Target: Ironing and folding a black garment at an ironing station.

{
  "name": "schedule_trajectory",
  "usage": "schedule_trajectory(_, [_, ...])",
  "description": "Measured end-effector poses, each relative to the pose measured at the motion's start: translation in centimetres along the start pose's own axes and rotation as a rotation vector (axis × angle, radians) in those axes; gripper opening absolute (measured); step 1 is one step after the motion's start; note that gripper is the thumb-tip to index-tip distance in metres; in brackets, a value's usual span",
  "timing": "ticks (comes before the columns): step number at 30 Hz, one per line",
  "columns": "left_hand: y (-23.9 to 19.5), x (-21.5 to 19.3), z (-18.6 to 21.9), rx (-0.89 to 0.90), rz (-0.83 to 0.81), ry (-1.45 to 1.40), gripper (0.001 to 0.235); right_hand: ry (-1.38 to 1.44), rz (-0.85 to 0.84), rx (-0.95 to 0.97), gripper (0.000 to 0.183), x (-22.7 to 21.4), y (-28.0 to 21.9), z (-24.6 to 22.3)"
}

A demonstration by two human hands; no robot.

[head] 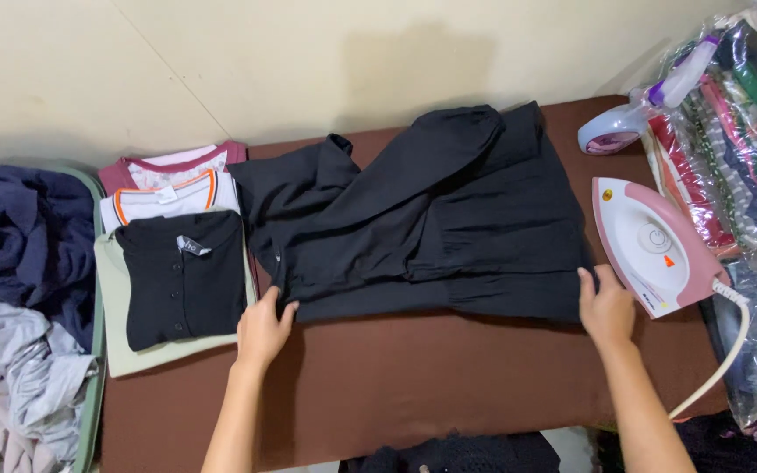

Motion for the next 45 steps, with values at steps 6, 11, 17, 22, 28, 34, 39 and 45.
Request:
schedule_trajectory(6, [-6.9,2.4,-2.6,-0.090,-0.166,-0.078,0.036,-0.091,0.019,-0.161,0.042,-1.2,-1.5,0.9])
schedule_trajectory(11, [-6.8,1.3,-1.9,-0.251,-0.213,-0.188,0.062,-0.103,0.379,-0.457,0.049,-6.7,-1.9,-10.2])
schedule_trajectory(17, [-4.8,1.8,-1.1,-0.282,-0.123,-0.254,0.054,0.923,-0.269,0.307,0.051,14.8,15.2,-15.7])
schedule_trajectory(22, [-3.9,1.5,-0.6,-0.285,-0.156,-0.243,0.065,0.796,-0.312,0.541,0.039,21.6,21.2,-18.1])
schedule_trajectory(28, [-4.7,1.9,-0.1,-0.220,-0.137,-0.190,0.069,1.187,-0.616,0.519,0.013,13.5,23.3,-31.0])
schedule_trajectory(34, [-6.2,2.5,0.3,-0.173,-0.036,-0.220,0.029,1.496,-0.595,0.235,0.013,-0.4,19.7,-34.1])
schedule_trajectory(39, [-7.2,2.1,0.9,-0.037,0.064,-0.247,0.025,1.627,-0.398,0.148,0.003,-2.9,14.7,-17.3])
schedule_trajectory(45, [-6.9,2.3,-0.8,0.029,0.092,-0.526,0.027,0.867,-0.138,0.580,0.047,5.7,3.1,5.5])
Point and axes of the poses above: each hand's wrist, its own y-axis towards the middle knuckle, its own x-axis out of the palm, z = x × y, the point moved 9 cm from there along y, towards the middle knuckle, and after that the axes turned 3 degrees about z, right-handed, at the moved point
